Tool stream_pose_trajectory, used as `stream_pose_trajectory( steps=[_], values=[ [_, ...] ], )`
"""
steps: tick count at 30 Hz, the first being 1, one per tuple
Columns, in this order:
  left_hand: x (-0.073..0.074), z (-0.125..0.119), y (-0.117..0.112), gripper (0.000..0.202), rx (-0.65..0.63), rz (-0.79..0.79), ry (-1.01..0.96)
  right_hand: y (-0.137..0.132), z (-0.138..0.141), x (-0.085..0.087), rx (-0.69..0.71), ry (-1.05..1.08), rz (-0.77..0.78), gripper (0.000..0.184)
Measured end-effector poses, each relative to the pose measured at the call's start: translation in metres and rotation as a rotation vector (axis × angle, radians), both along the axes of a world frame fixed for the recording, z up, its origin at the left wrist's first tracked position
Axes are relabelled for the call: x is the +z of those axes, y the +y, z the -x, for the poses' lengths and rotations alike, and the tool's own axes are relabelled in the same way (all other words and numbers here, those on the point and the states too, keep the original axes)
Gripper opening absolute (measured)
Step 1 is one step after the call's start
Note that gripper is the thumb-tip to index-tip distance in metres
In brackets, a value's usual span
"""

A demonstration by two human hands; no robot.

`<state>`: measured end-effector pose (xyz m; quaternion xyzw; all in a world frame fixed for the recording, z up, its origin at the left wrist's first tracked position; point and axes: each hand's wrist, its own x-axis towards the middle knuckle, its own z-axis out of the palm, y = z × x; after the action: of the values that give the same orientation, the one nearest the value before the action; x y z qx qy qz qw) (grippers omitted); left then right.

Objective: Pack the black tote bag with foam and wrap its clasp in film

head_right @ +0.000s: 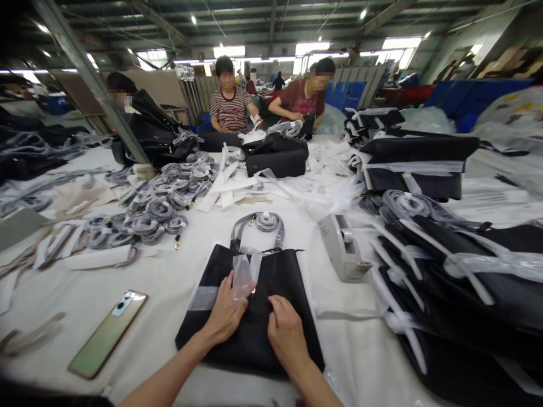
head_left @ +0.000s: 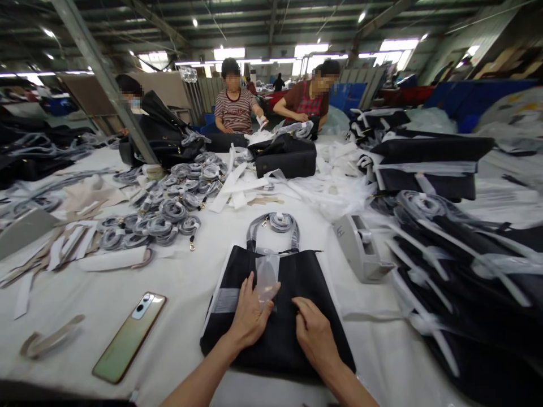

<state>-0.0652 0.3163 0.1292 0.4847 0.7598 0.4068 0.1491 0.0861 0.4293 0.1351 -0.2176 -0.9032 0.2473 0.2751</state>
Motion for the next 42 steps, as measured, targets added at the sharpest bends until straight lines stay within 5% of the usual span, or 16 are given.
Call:
stream_pose_trajectory(
  steps=[7,10,15,22,27,35,38,42],
  values=[
    [0.002,-0.014,0.007,0.052,-0.035,0.174,0.385,-0.006,-0.003,0.008,-0.066,0.012,0.337,0.028],
    [-0.002,-0.018,0.007,0.054,-0.014,0.183,0.458,-0.019,0.013,0.014,-0.213,0.005,0.439,0.056],
    [-0.011,-0.021,0.007,0.057,0.033,0.202,0.570,-0.040,0.041,0.013,-0.350,-0.033,0.362,0.097],
    [-0.011,-0.023,0.007,0.063,0.065,0.242,0.741,-0.044,0.053,0.022,-0.514,0.024,0.489,0.090],
    [-0.010,-0.023,0.008,0.063,0.060,0.217,0.739,-0.027,0.032,0.025,-0.611,0.047,0.585,0.070],
    [-0.017,-0.022,0.006,0.069,-0.010,0.198,0.717,0.002,-0.008,0.034,-0.549,0.283,0.723,0.058],
    [-0.022,-0.022,0.006,0.065,-0.005,0.197,0.713,0.025,-0.049,0.041,-0.740,0.348,0.749,0.050],
    [-0.027,-0.022,0.006,0.063,-0.004,0.208,0.728,0.050,-0.097,0.038,-0.935,0.329,1.060,0.049]
  ],
)
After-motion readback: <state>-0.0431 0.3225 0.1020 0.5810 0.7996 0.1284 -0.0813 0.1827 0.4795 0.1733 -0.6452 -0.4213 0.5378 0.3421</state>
